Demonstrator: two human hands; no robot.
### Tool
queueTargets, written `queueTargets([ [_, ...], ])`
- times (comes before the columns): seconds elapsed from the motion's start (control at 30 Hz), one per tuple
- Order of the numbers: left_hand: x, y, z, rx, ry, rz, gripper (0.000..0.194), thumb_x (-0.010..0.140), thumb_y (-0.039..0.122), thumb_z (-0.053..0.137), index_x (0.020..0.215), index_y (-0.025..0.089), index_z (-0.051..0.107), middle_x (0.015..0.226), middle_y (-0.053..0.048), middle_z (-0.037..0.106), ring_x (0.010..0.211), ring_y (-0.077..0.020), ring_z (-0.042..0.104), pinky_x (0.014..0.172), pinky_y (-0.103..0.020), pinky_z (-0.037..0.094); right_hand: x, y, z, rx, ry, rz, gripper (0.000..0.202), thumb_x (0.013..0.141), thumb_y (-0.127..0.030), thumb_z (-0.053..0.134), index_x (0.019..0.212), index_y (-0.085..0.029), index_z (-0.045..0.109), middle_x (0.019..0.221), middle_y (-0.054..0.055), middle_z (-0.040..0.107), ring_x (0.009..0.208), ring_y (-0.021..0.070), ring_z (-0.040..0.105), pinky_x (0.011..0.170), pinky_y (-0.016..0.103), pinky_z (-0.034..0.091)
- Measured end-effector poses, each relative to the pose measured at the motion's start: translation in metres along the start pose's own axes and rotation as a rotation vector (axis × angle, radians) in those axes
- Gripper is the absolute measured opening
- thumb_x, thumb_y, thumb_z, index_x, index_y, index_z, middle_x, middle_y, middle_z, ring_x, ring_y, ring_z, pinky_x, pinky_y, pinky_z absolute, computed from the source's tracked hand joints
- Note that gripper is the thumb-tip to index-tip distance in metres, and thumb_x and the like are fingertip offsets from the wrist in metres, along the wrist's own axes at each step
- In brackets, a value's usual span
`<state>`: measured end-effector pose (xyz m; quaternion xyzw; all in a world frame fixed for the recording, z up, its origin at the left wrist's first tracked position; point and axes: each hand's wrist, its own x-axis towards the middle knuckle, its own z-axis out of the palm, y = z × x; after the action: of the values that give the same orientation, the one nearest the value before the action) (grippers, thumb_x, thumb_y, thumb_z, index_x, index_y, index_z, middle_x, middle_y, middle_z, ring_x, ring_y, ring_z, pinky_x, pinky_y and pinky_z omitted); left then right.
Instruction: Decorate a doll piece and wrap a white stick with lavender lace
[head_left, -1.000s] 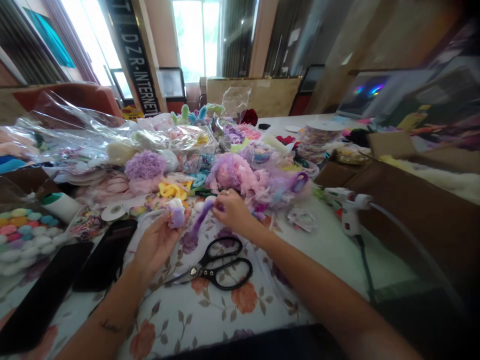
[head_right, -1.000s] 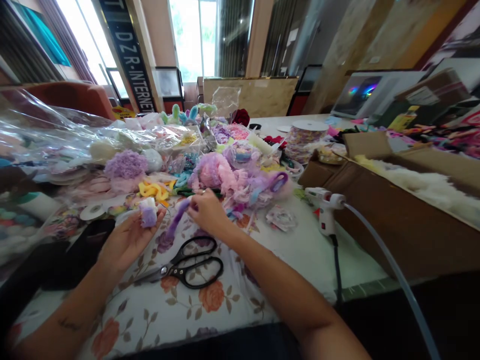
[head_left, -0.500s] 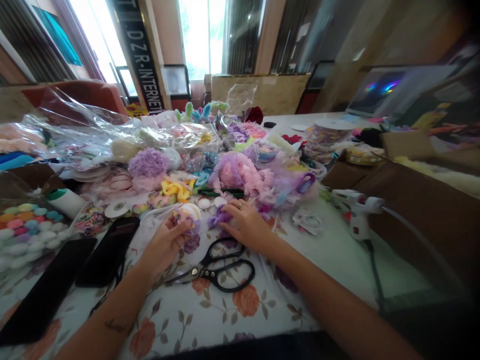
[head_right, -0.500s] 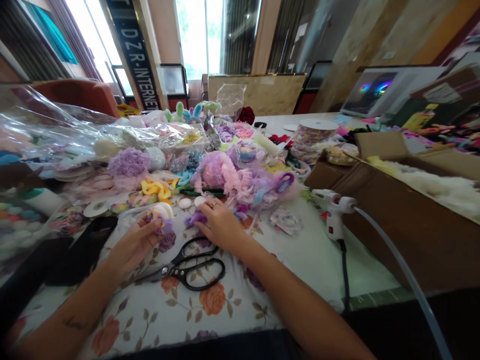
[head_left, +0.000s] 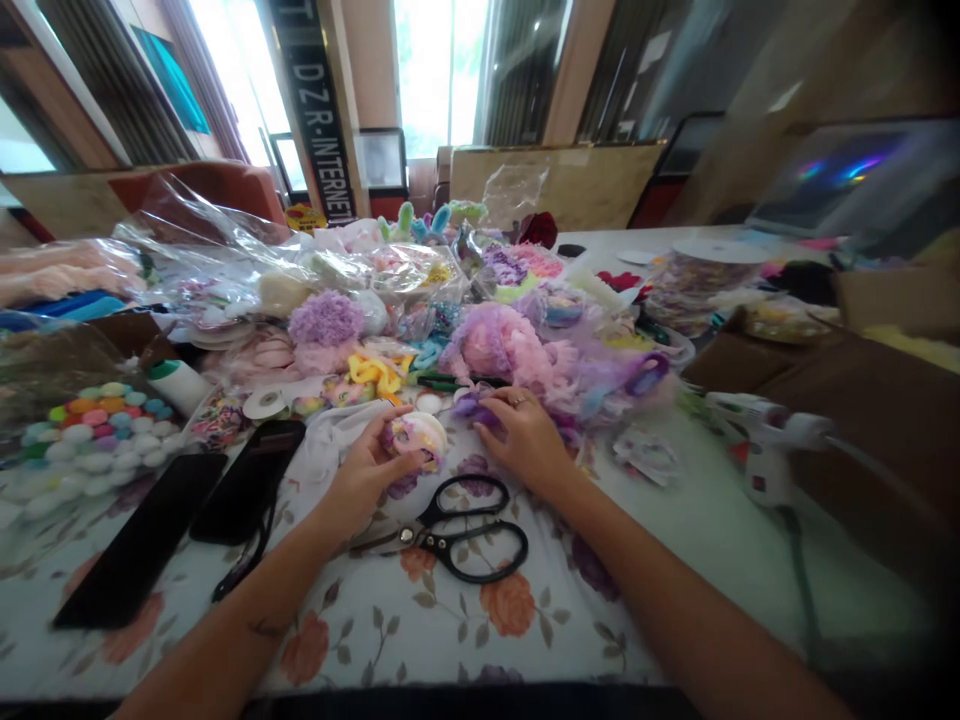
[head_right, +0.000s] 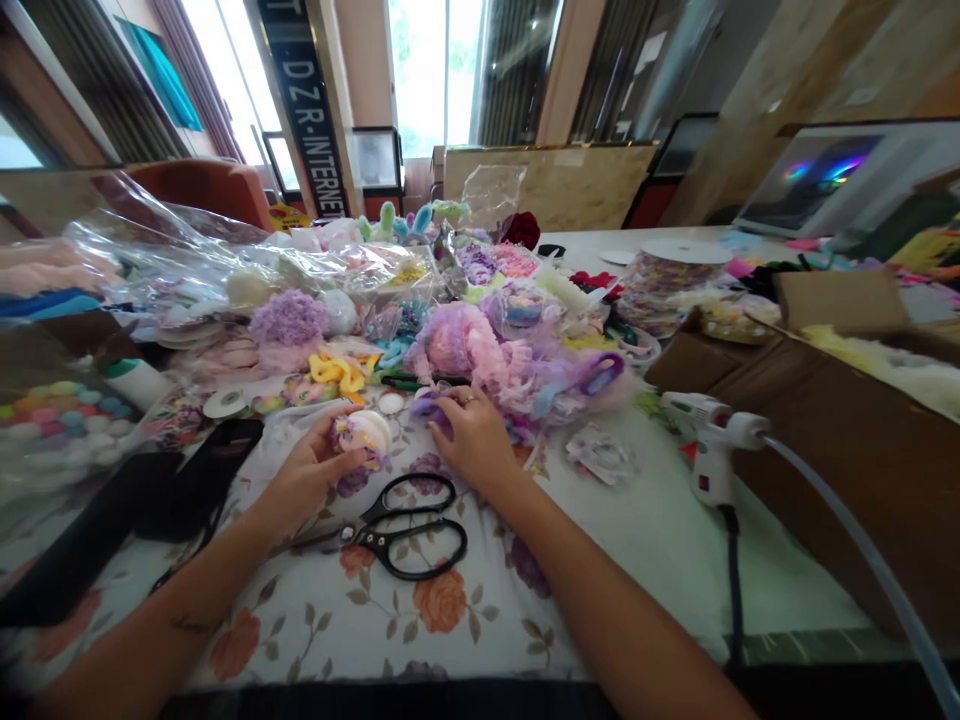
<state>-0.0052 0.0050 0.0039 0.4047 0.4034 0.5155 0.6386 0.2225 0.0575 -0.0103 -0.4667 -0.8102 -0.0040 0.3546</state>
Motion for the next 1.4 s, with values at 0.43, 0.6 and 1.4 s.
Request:
queueTargets([
  [0.43,-0.008,0.001,0.005,0.165,0.013,0.076,0.049,0.059,0.026,0.085,0.095,0.019,0.053,0.079,0.003,0.061,0.058,-0.0080,0.054,0.050,-0.017,0.042,-0.015,-0.061,-0.001,1.101,-0.359,0.452,0.034,0.077,-0.044,0.070,0.098,-0.017,0.065,0.092,0.005,0.070,0.080,0.0176,0.065,0.070,0.028,0.052],
  [0.6,-0.011,0.007,0.014,0.175,-0.044,0.116,0.034,0.069,0.027,0.078,0.096,0.018,0.060,0.087,-0.003,0.065,0.070,-0.0116,0.058,0.062,-0.020,0.047,-0.012,-0.056,-0.003,1.241,-0.369,0.608,0.031,0.073,-0.041,0.075,0.089,-0.017,0.065,0.081,0.000,0.066,0.068,0.0115,0.059,0.059,0.022,0.046],
  [1.4,-0.002,-0.007,-0.008,0.250,0.032,0.130,0.044,0.079,0.038,0.069,0.119,0.020,0.067,0.069,0.000,0.062,0.056,-0.0078,0.052,0.050,-0.018,0.041,-0.016,-0.056,0.010,1.352,-0.254,0.739,0.030,0.075,-0.045,0.073,0.089,-0.019,0.068,0.080,0.000,0.066,0.066,0.0107,0.058,0.061,0.023,0.048],
])
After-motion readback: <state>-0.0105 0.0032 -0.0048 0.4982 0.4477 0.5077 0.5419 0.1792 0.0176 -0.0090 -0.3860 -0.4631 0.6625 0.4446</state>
